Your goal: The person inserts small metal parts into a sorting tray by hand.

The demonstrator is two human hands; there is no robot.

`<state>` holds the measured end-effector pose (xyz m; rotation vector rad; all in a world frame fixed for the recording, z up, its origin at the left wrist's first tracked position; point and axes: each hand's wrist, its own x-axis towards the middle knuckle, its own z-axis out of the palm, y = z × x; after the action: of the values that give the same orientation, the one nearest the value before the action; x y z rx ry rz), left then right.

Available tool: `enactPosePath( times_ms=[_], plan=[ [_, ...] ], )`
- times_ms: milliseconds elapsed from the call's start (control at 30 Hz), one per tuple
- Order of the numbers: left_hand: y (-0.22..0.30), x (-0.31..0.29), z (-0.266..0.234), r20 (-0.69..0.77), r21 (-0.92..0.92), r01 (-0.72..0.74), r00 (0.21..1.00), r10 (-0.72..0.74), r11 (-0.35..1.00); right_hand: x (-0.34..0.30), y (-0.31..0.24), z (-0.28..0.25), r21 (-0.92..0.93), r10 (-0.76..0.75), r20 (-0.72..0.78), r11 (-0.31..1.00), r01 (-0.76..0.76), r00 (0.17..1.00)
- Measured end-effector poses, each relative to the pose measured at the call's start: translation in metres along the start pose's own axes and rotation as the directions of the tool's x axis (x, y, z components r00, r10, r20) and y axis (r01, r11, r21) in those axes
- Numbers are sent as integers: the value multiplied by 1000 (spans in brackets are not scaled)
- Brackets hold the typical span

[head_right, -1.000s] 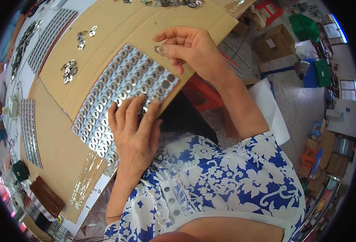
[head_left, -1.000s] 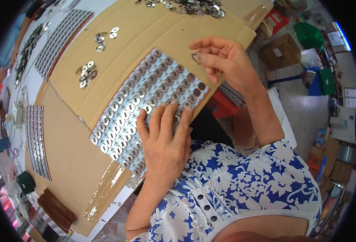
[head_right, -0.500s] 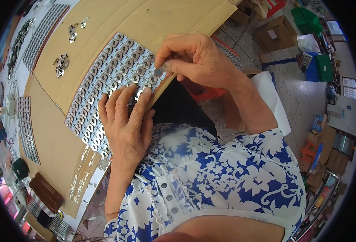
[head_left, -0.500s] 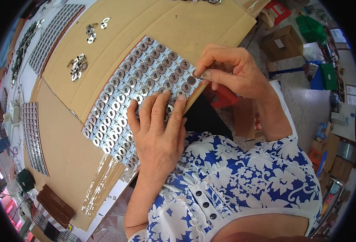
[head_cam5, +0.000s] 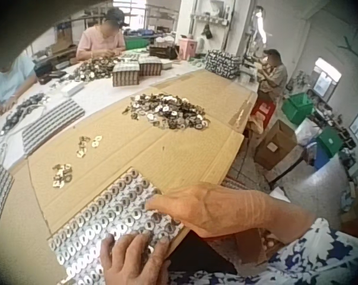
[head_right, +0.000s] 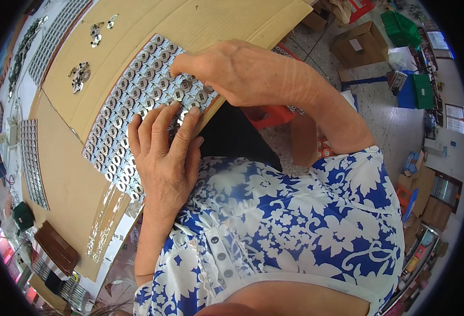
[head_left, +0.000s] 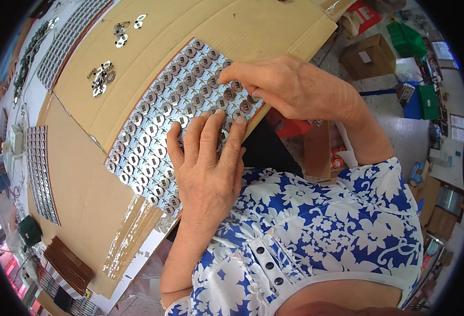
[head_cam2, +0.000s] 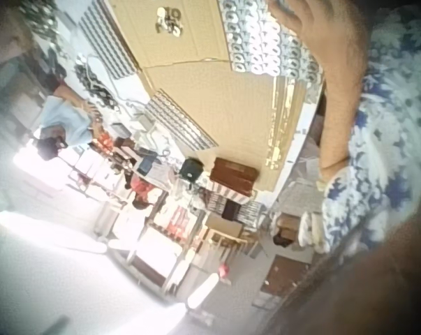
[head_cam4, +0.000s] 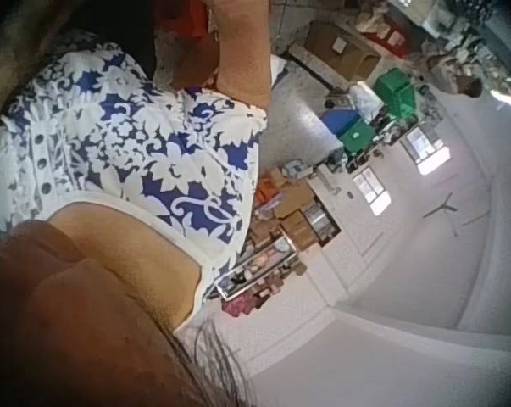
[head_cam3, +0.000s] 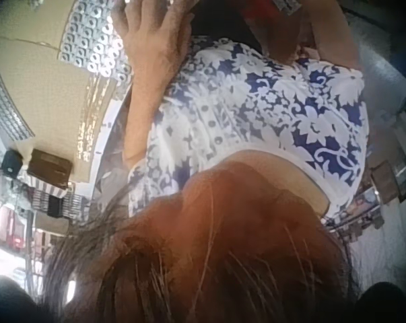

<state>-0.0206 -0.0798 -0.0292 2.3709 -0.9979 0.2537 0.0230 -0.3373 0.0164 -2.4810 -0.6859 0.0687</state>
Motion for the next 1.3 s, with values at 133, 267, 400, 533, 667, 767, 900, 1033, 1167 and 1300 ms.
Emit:
enactPosePath(
  times_ms=[133,267,400,533,667,767,900,1033,1167,1300],
  plan=[
    [3,2,-3,16,-2,25,1000,-25,1000,-1,0,1,-108,-159,-40,982,154,986],
    [4,3,-5,37,-6,46,998,-46,999,-2,7,4,31,-109,-30,993,110,994],
    [2,3,-4,22,-5,39,999,-39,999,1,5,-2,153,-60,31,987,55,998],
    [3,3,-6,33,-12,45,998,-45,999,6,12,-11,196,-60,108,980,38,992],
    [1,2,-3,16,-10,7,1000,-7,1000,7,8,-10,209,-55,137,978,26,989],
    [1,2,-4,25,-14,9,1000,-8,1000,1,8,-6,207,-39,93,978,19,995],
    [1,3,-5,26,-17,11,1000,-11,1000,-5,5,3,155,-76,-69,984,86,995],
    [0,3,-3,7,-22,6,1000,-5,1000,-20,2,8,207,22,-83,978,-5,996],
    [1,3,-4,9,-25,6,1000,-5,1000,-21,12,10,283,83,-114,958,-47,990],
    [3,4,-6,27,-16,45,999,-45,999,-9,11,1,210,21,-19,978,-17,1000]
  ],
)
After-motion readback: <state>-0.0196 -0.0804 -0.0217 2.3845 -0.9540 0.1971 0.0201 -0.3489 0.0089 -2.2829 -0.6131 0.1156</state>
